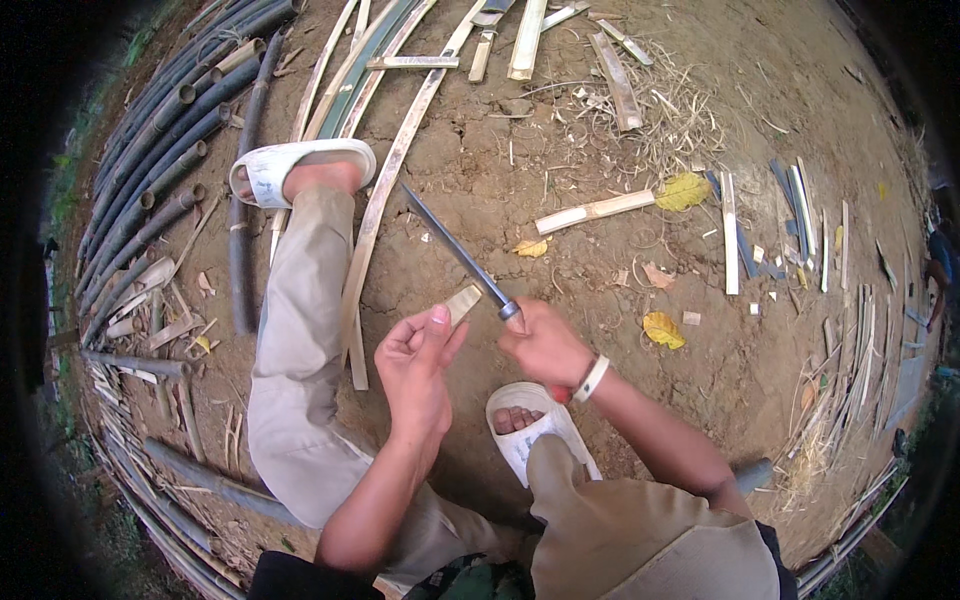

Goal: The person sits on the ground and uses a machete to shave thin strips from a piece of wood. They hold the wood with their left hand and repeatedly slice along its length with the machete in their right hand, creating wood shavings.

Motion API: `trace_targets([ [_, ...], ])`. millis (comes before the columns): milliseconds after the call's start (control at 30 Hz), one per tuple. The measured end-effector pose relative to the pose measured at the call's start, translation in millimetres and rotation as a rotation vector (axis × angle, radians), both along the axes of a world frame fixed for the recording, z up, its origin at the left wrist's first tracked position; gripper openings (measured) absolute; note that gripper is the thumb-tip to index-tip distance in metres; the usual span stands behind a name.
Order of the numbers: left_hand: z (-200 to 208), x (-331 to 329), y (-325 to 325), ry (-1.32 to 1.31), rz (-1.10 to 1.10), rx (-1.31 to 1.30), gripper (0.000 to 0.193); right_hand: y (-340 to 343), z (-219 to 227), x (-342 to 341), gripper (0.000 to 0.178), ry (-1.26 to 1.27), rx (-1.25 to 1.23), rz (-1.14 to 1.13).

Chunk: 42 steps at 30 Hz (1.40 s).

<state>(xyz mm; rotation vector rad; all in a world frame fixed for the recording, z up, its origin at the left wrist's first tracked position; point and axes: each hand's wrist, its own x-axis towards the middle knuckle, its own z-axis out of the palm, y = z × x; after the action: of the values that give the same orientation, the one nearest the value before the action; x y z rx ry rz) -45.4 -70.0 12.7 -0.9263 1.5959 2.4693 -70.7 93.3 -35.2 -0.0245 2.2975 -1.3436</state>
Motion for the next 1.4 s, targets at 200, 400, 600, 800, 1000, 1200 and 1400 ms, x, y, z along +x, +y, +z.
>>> trace_targets([
  [200, -4.9, -5.4, -11.0, -0.040, 0.063, -0.006, 0.027, -20.7, 85.3, -2.6, 0.022, 0.415, -0.244, -0.271],
  [400, 0.4, -9.8, -8.9, -0.065, 0.042, -0.015, 0.027, -16.5, -26.5, 12.3, 0.020, 0.093, 0.289, 0.054],
  [600, -2.8, -11.2, -6.7, -0.051, -0.004, -0.028, 0.026, -4.5, -4.1, -4.6, 0.020, -0.161, -0.067, 0.010],
  [800, -11.2, -10.7, -16.0, -0.069, 0.042, -0.024, 0.025, -25.4, 93.6, -0.6, 0.025, 0.409, -0.214, -0.167],
  [1000, -14.3, -12.7, -17.6, -0.125, 0.049, -0.075, 0.026, -22.0, -17.9, 12.2, 0.027, 0.027, 0.325, 0.099],
  [1200, -8.1, -7.9, -5.2, -0.028, -0.021, 0.054, 0.031, -9.4, -27.4, -1.0, 0.021, -0.014, 0.091, 0.054],
  [1400, -1.7, -20.9, -22.1, -0.097, -0.026, 0.129, 0.031, -16.2, 62.6, -18.7, 0.012, 0.002, -0.142, -0.142],
])
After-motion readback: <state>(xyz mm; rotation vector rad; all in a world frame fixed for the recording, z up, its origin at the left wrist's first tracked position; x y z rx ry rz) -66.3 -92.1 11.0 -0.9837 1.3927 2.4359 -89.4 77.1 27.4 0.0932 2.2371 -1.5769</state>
